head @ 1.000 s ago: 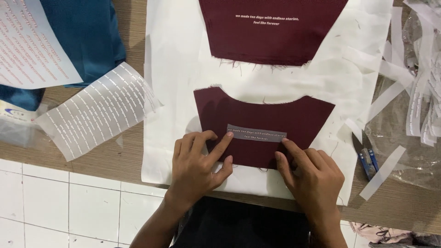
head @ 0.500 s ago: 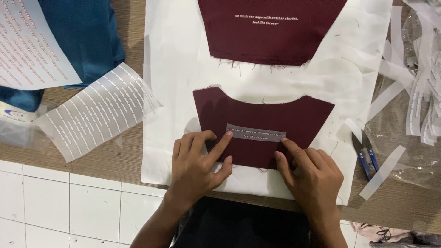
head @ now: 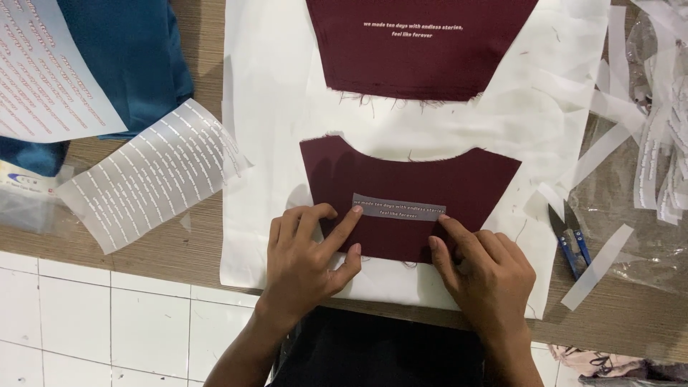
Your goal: Aligning and ironing labels onto fabric pieces and cutting labels from a sheet using snips.
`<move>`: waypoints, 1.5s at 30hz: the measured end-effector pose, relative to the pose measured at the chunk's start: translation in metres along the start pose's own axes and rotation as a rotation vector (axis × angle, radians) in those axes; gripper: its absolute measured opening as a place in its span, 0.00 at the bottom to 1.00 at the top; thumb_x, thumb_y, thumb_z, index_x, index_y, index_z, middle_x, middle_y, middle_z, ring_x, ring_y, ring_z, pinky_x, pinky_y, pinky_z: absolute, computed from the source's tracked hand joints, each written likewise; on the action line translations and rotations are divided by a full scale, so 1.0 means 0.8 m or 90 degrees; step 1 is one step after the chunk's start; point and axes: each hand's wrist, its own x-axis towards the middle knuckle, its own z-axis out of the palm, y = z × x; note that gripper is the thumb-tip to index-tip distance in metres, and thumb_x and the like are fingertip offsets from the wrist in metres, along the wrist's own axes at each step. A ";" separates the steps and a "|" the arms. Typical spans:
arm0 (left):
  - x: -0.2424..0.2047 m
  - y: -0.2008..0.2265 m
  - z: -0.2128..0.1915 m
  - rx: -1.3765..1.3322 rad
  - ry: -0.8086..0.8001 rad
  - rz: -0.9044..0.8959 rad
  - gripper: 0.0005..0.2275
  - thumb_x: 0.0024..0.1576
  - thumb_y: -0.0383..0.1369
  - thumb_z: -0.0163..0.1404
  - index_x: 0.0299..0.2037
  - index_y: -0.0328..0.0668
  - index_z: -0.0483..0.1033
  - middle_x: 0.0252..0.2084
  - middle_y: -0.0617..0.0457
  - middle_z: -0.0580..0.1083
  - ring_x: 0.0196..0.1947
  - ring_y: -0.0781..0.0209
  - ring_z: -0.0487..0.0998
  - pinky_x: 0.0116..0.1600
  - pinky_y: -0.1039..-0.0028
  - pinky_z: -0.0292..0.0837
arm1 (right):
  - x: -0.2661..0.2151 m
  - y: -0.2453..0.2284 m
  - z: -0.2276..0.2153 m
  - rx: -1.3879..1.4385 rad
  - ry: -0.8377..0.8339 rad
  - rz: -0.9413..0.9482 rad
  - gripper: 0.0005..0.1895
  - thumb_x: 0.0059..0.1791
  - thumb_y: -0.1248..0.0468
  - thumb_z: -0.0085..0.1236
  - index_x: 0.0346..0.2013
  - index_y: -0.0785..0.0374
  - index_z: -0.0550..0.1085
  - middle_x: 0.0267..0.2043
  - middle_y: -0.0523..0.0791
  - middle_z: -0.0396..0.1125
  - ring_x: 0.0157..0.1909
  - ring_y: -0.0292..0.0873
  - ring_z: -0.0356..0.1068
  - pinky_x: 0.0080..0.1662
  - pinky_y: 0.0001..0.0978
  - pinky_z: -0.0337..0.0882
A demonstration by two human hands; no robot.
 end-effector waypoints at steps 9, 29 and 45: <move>0.001 -0.001 0.001 0.004 0.013 0.006 0.20 0.55 0.43 0.55 0.59 0.59 0.78 0.44 0.53 0.74 0.43 0.54 0.72 0.42 0.65 0.70 | -0.001 -0.002 0.001 0.017 0.006 0.016 0.10 0.53 0.57 0.66 0.47 0.55 0.82 0.24 0.36 0.64 0.26 0.38 0.62 0.34 0.29 0.66; 0.002 0.001 -0.002 -0.008 0.008 -0.006 0.20 0.54 0.41 0.56 0.58 0.59 0.78 0.44 0.54 0.74 0.43 0.54 0.72 0.42 0.65 0.70 | -0.002 0.000 0.002 0.019 0.011 0.014 0.10 0.53 0.57 0.67 0.47 0.55 0.82 0.24 0.37 0.65 0.27 0.39 0.63 0.35 0.30 0.67; -0.002 0.000 0.004 -0.013 0.002 -0.019 0.20 0.54 0.42 0.56 0.58 0.61 0.78 0.46 0.55 0.74 0.44 0.54 0.72 0.43 0.65 0.71 | -0.001 -0.001 0.002 0.008 0.019 0.011 0.11 0.53 0.57 0.67 0.48 0.55 0.82 0.23 0.36 0.63 0.25 0.38 0.61 0.35 0.29 0.66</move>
